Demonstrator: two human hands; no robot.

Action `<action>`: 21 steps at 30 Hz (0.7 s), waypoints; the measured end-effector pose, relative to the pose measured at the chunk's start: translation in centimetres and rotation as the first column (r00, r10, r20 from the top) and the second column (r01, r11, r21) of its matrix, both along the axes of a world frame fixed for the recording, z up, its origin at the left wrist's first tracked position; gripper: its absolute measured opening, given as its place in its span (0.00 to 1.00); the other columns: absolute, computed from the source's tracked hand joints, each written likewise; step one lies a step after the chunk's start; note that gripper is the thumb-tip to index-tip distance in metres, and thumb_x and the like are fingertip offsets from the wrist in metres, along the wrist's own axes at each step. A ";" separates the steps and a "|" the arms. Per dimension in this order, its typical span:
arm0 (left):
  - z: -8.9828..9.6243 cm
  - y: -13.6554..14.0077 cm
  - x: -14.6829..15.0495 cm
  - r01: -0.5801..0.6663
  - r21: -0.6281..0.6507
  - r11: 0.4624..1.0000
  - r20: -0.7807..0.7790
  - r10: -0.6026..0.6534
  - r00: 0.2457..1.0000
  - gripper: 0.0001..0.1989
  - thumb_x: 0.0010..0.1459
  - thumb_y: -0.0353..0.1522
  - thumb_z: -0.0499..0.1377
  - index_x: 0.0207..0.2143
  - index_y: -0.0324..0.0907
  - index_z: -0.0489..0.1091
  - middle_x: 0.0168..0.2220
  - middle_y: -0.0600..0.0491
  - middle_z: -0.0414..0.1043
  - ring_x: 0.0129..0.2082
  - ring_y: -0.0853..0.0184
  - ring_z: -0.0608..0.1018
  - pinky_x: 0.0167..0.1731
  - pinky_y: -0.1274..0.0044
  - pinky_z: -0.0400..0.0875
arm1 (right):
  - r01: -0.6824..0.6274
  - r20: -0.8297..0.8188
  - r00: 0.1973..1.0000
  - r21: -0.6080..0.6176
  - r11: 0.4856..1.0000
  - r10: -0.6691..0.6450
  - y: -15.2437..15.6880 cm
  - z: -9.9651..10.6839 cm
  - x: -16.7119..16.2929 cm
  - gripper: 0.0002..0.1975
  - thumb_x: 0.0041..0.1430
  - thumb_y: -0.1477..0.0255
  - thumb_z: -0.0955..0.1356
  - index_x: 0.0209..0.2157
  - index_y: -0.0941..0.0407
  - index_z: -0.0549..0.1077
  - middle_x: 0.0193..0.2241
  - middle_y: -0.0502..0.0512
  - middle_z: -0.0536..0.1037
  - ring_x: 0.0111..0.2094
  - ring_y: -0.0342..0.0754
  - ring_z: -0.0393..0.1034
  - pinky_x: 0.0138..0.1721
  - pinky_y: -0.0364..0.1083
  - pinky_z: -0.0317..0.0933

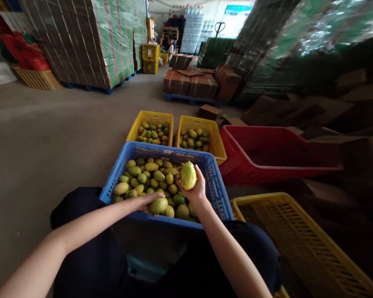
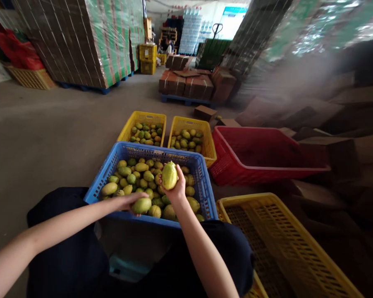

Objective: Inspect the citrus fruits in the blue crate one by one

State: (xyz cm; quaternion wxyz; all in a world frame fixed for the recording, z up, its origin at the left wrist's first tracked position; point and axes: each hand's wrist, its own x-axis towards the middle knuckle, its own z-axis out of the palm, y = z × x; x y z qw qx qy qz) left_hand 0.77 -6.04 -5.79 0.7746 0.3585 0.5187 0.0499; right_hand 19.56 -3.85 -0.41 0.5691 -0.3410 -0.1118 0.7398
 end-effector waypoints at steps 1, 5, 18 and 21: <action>-0.6 -0.7 0.1 0.095 -0.007 0.995 -0.029 -0.095 0.995 0.19 0.60 0.44 0.54 0.24 0.43 0.73 0.22 0.52 0.72 0.27 0.61 0.79 0.28 0.71 0.72 | 0.000 -0.005 1.000 -0.017 1.000 0.000 0.0 0.1 -0.1 0.15 0.55 0.58 0.68 0.36 0.55 0.76 0.27 0.51 0.80 0.24 0.45 0.73 0.21 0.41 0.66; -1.3 0.1 -0.2 0.109 0.000 0.994 -0.037 -0.109 0.993 0.14 0.56 0.42 0.59 0.26 0.42 0.73 0.23 0.51 0.74 0.27 0.61 0.77 0.26 0.70 0.73 | -0.032 -0.004 0.999 -0.039 0.999 0.031 -0.1 0.5 -0.3 0.15 0.56 0.59 0.68 0.36 0.56 0.76 0.27 0.53 0.80 0.25 0.48 0.75 0.21 0.43 0.68; 7.7 13.0 -5.2 -0.324 0.450 0.832 0.114 0.306 0.945 0.20 0.62 0.41 0.52 0.48 0.36 0.72 0.46 0.39 0.77 0.37 0.64 0.81 0.39 0.75 0.75 | -0.025 -0.029 0.999 -0.155 0.988 0.021 0.1 -0.1 -0.7 0.13 0.63 0.62 0.64 0.36 0.56 0.74 0.23 0.53 0.80 0.20 0.46 0.74 0.20 0.43 0.67; 3.1 9.2 -5.6 0.317 0.594 0.739 -0.321 -0.144 0.936 0.24 0.55 0.51 0.55 0.37 0.41 0.78 0.34 0.46 0.80 0.33 0.59 0.81 0.37 0.69 0.75 | -0.075 0.035 0.996 -0.211 0.975 0.084 0.0 -1.3 -1.6 0.13 0.64 0.62 0.64 0.35 0.57 0.73 0.24 0.54 0.80 0.20 0.46 0.74 0.19 0.43 0.66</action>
